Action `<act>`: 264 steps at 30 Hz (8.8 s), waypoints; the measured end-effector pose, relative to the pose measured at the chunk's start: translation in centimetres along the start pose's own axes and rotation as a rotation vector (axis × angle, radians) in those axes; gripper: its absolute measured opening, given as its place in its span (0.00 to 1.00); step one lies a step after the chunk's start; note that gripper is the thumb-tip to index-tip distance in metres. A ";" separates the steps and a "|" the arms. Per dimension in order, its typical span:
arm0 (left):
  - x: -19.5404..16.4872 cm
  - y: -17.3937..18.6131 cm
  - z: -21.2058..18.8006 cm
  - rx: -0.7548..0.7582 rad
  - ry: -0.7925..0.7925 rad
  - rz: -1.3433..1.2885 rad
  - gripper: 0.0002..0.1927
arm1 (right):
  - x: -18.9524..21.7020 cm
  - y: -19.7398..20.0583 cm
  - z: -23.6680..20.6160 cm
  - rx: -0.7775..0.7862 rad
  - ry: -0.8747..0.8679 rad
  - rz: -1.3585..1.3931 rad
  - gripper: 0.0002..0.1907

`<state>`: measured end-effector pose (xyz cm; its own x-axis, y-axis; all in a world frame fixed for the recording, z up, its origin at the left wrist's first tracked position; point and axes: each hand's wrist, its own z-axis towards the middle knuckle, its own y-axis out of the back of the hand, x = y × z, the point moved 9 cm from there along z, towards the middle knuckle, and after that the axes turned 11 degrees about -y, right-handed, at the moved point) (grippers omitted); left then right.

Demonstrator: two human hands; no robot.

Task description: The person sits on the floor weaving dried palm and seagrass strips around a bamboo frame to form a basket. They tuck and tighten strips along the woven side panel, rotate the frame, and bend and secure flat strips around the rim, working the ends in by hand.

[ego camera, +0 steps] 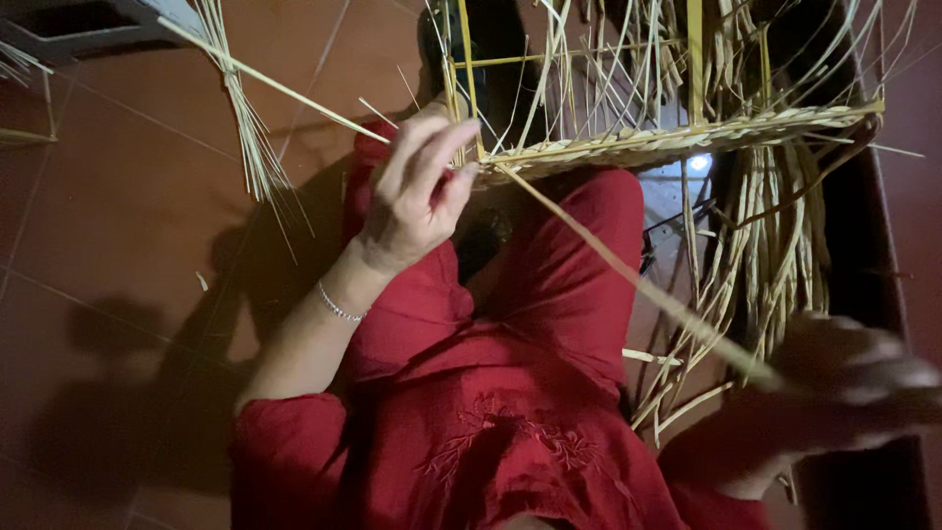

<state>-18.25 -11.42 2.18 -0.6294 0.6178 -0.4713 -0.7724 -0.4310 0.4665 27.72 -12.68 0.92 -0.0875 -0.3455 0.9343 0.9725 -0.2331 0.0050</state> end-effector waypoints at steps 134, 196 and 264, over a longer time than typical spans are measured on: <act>0.7 -5.9 0.1 0.343 -0.260 0.151 0.05 | -10.6 -12.0 -6.6 0.652 -0.570 -0.238 0.07; 9.5 -13.8 3.8 1.040 0.449 -0.314 0.09 | -2.0 -26.8 -3.8 0.489 0.488 -0.652 0.26; 3.2 -7.6 4.2 0.487 -0.004 -0.468 0.12 | -6.5 -23.8 -0.9 0.503 0.050 -0.530 0.10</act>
<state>-14.08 -3.40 0.27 -0.2370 0.6702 -0.7033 -0.8366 0.2272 0.4984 4.93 -5.72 -5.61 -0.5721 -0.3456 0.7438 0.7772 0.0613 0.6263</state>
